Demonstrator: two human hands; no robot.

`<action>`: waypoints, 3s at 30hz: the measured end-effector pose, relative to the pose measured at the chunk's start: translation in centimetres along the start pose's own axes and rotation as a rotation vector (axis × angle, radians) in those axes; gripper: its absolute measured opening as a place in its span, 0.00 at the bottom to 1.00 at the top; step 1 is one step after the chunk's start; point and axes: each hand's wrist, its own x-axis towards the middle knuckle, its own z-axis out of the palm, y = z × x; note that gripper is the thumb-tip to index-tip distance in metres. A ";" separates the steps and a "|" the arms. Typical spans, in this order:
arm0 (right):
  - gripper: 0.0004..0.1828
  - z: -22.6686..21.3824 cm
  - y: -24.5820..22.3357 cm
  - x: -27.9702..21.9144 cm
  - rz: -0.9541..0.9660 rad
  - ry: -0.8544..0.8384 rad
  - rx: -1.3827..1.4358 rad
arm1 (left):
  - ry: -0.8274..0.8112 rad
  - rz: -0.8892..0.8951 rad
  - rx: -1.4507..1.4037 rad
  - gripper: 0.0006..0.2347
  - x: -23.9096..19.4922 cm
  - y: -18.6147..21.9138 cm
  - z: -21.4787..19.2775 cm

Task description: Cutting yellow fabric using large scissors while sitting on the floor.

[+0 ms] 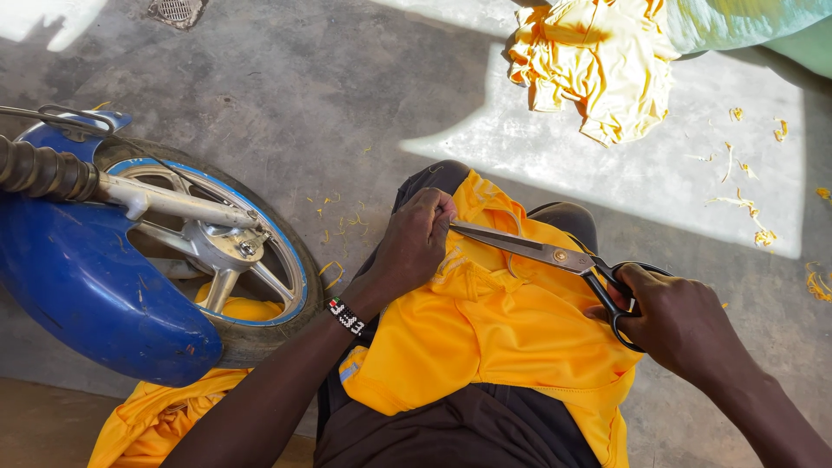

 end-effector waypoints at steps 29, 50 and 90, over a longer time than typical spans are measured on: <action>0.15 1.9 -6.9 5.2 0.198 0.168 1.026 | -0.198 -0.025 0.473 0.25 -1.4 3.5 -1.8; 0.11 4.1 -5.5 8.9 0.274 0.364 0.893 | 0.188 -0.663 -0.745 0.18 0.6 -0.9 -3.8; 0.07 -2.8 -7.9 11.7 0.031 0.318 1.627 | -0.111 -0.459 -0.065 0.12 4.3 0.8 -5.8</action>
